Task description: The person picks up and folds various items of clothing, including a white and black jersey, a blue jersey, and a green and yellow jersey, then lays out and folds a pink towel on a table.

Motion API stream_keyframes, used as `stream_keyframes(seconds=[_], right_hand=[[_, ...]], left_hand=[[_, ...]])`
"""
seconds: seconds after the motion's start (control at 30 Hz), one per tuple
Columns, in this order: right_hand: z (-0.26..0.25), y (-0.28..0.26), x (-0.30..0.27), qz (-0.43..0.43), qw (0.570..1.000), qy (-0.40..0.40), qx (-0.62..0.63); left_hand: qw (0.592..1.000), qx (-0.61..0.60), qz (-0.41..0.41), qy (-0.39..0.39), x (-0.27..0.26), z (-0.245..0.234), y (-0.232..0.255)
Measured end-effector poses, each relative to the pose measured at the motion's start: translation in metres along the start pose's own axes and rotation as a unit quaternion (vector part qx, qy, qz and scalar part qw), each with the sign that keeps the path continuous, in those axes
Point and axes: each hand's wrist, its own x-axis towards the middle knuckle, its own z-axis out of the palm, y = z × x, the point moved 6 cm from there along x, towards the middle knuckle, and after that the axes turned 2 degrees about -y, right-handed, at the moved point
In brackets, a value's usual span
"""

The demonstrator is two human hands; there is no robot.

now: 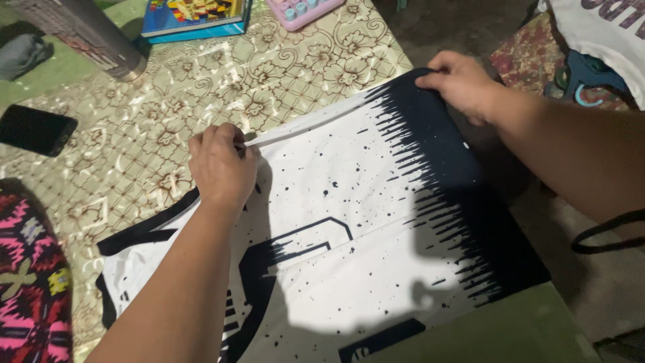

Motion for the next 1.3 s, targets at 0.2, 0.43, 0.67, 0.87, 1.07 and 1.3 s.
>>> stream_keyframes(seconds=[0.2,0.43,0.67,0.87,1.07,1.3], right_hand=[[-0.04,-0.029,-0.071,-0.271,0.923,0.094,-0.255],[-0.068,-0.027,-0.197,-0.209,0.931,0.027,-0.298],[-0.065,-0.033,-0.227,-0.229,0.912,0.049,-0.336],[-0.055,-0.038,-0.247,-0.223,0.898,0.011,-0.379],[-0.009,-0.069,-0.27,-0.337,0.877,-0.007,-0.341],[0.091,-0.068,-0.294,-0.318,0.804,-0.208,-0.457]], left_hand=[[0.995,-0.091,0.052,-0.005,-0.034,-0.058,0.017],[0.981,-0.142,0.13,-0.021,-0.135,-0.09,0.04],[0.987,-0.088,0.134,-0.025,-0.172,-0.08,0.041],[0.984,-0.069,0.15,-0.069,-0.203,-0.069,0.042],[0.987,-0.093,0.112,-0.065,-0.234,-0.077,0.044],[0.997,-0.025,-0.042,-0.066,-0.282,-0.086,0.005]])
